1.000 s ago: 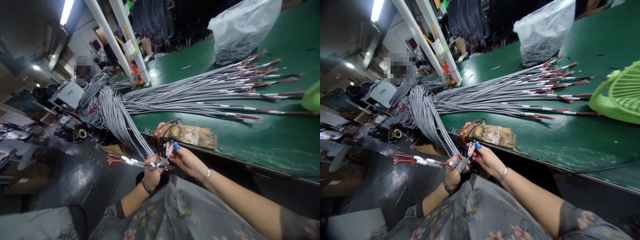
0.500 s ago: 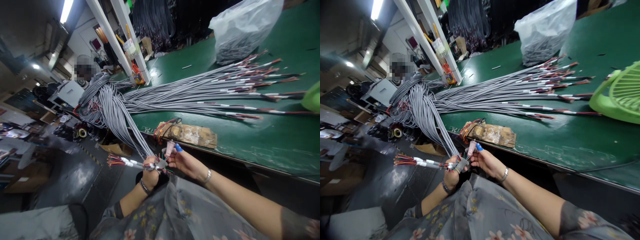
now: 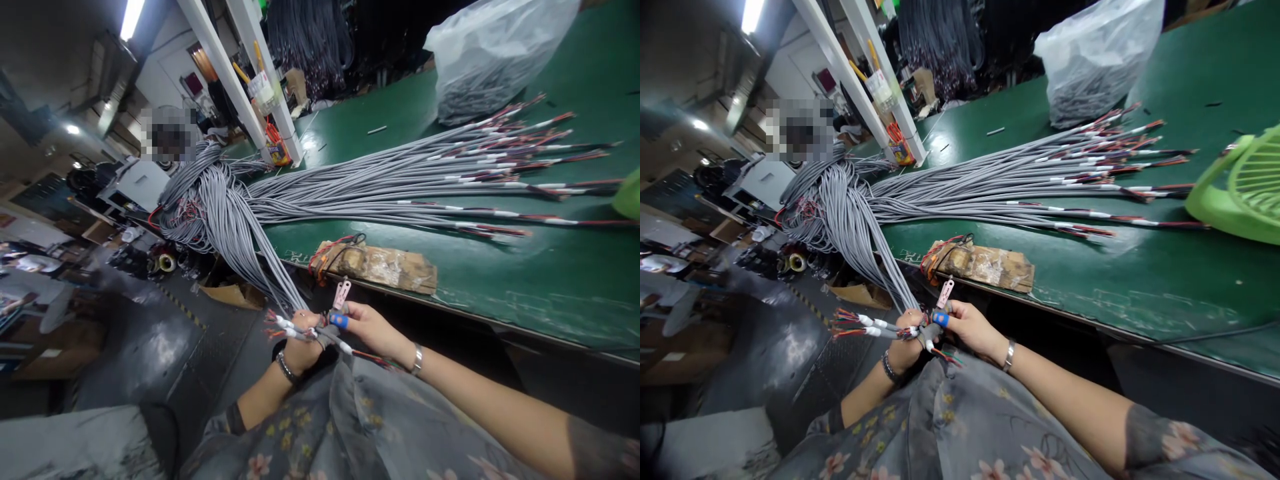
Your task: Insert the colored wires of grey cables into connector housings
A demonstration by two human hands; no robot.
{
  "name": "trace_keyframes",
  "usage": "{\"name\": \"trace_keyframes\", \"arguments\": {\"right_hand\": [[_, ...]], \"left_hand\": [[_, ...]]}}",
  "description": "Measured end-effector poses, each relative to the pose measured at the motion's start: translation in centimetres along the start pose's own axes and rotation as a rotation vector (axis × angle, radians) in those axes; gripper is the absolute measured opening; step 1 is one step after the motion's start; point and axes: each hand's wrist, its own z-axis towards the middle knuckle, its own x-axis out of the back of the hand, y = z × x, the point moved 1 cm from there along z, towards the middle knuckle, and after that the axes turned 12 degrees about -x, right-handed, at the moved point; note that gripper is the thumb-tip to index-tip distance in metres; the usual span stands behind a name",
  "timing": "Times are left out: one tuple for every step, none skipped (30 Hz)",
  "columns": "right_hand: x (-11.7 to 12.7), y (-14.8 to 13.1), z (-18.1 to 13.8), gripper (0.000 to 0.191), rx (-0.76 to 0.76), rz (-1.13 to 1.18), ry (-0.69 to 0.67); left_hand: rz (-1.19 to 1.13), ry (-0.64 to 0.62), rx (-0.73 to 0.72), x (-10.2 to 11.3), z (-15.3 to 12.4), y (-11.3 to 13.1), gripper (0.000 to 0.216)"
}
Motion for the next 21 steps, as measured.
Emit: {"name": "trace_keyframes", "arguments": {"right_hand": [[0.0,0.0,0.0,0.044,-0.001,-0.004,0.005],[0.0,0.1,0.0,0.044,-0.003,-0.002,0.013],[0.0,0.1,-0.1,0.045,-0.007,0.001,0.02],[0.0,0.2,-0.1,0.047,-0.013,0.006,0.026],[0.0,0.2,-0.1,0.048,-0.017,0.013,0.031],[0.0,0.3,-0.1,0.048,-0.022,0.021,0.031],[0.1,0.4,-0.1,0.048,-0.03,0.033,0.026],[0.2,0.5,-0.1,0.048,-0.043,0.05,0.017],[0.4,0.6,-0.1,0.047,-0.06,0.074,0.004],[0.6,0.7,0.0,0.045,-0.083,0.105,-0.012],[0.8,0.8,0.1,0.044,-0.105,0.144,-0.025],[1.1,0.8,0.2,0.042,-0.121,0.19,-0.028],[1.4,0.9,0.3,0.041,-0.13,0.24,-0.024],[1.6,0.8,0.5,0.041,-0.135,0.29,-0.022],[1.8,0.7,0.7,0.043,-0.136,0.332,-0.023],[1.8,0.6,0.9,0.046,-0.132,0.364,-0.029],[1.9,0.3,1.1,0.049,-0.123,0.382,-0.039],[1.8,0.1,1.3,0.051,-0.105,0.391,-0.043],[1.7,-0.1,1.5,0.051,-0.08,0.391,-0.037],[1.6,-0.4,1.6,0.05,-0.05,0.388,-0.019],[1.5,-0.5,1.7,0.048,-0.025,0.384,0.002]], "left_hand": [[-0.01,0.021,0.017,0.1,0.0,0.1,0.028],[-0.025,0.041,0.042,0.2,0.0,0.2,0.028],[-0.046,0.057,0.075,0.3,-0.1,0.3,0.028],[-0.071,0.067,0.112,0.4,-0.1,0.4,0.028],[-0.096,0.074,0.15,0.5,-0.1,0.5,0.028],[-0.12,0.077,0.185,0.5,-0.2,0.5,0.03],[-0.144,0.085,0.215,0.4,-0.2,0.6,0.031],[-0.174,0.096,0.238,0.4,-0.2,0.6,0.033],[-0.21,0.113,0.254,0.2,-0.2,0.6,0.034],[-0.253,0.136,0.27,0.1,-0.3,0.6,0.036],[-0.296,0.164,0.288,-0.1,-0.3,0.6,0.037],[-0.335,0.194,0.31,-0.3,-0.3,0.6,0.037],[-0.364,0.221,0.333,-0.4,-0.4,0.6,0.037],[-0.381,0.239,0.356,-0.6,-0.4,0.6,0.036],[-0.388,0.249,0.375,-0.7,-0.3,0.6,0.035],[-0.391,0.248,0.387,-0.9,-0.3,0.6,0.034],[-0.389,0.242,0.393,-1.0,-0.2,0.6,0.034],[-0.382,0.233,0.394,-1.0,-0.2,0.6,0.033],[-0.369,0.225,0.392,-1.1,-0.1,0.6,0.031],[-0.352,0.218,0.389,-1.2,0.0,0.6,0.03],[-0.333,0.211,0.385,-1.2,0.0,0.5,0.028]]}}
